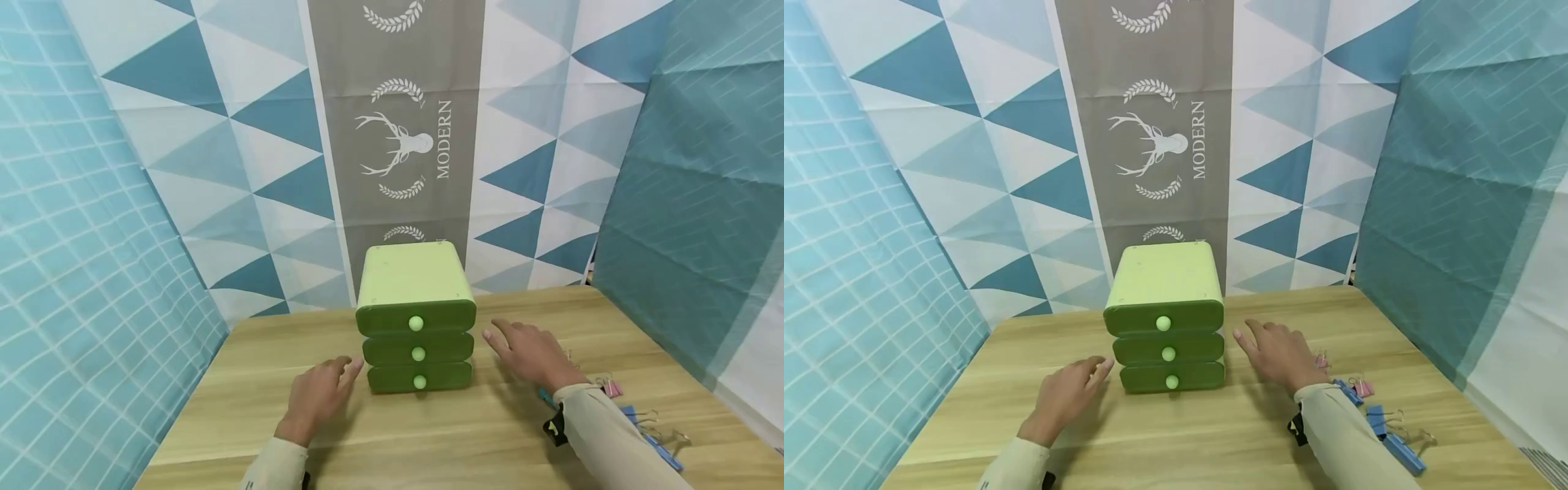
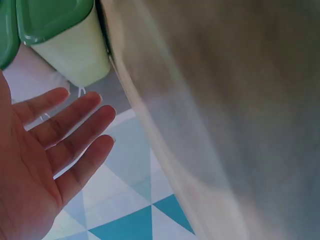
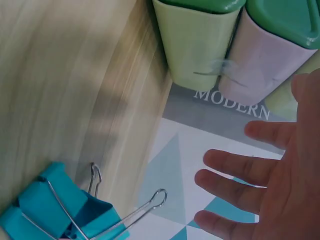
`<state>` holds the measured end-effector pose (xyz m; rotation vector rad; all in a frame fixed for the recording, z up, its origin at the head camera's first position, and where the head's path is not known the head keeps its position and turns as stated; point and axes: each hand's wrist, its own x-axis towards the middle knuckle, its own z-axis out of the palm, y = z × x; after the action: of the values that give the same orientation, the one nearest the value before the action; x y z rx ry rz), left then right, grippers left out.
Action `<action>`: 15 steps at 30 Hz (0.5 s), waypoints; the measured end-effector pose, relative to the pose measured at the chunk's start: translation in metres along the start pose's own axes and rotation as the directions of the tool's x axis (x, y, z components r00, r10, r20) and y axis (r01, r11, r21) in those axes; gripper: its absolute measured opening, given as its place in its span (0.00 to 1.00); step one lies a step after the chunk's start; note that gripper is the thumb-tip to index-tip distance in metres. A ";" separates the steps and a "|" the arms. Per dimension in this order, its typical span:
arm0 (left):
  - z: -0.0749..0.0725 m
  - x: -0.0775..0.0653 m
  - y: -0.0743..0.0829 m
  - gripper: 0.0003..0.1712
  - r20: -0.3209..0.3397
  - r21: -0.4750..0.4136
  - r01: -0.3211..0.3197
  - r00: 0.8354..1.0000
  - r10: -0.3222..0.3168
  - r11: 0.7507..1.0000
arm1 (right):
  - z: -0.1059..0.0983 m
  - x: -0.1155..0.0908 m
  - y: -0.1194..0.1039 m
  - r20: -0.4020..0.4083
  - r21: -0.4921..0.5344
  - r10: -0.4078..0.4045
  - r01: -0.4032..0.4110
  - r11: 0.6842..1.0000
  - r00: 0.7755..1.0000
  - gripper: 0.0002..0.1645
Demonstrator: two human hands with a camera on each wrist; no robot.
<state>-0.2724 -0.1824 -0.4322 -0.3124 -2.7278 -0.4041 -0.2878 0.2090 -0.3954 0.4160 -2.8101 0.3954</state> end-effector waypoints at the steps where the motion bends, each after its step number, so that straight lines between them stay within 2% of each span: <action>1: 0.001 -0.002 0.001 0.30 -0.006 0.001 0.002 1.000 -0.002 1.000 | 0.001 -0.001 -0.001 0.001 0.006 0.002 -0.002 1.000 1.000 0.40; 6: 0.001 -0.012 0.008 0.27 -0.006 0.025 -0.023 1.000 0.023 0.999 | 0.007 -0.006 -0.007 0.005 0.025 0.017 -0.018 1.000 1.000 0.41; 12: 0.005 -0.020 0.019 0.19 -0.027 0.085 -0.143 0.989 0.146 0.986 | 0.010 -0.012 -0.012 0.002 0.068 0.041 -0.041 0.997 0.999 0.41; 15: 0.004 -0.020 0.026 0.16 -0.014 0.077 -0.171 0.985 0.172 0.982 | 0.009 -0.013 -0.015 0.004 0.090 0.049 -0.049 0.995 0.999 0.38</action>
<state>-0.2485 -0.1602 -0.4378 -0.5155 -2.6614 -0.2550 -0.2731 0.1960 -0.4041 0.3665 -2.8164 0.5341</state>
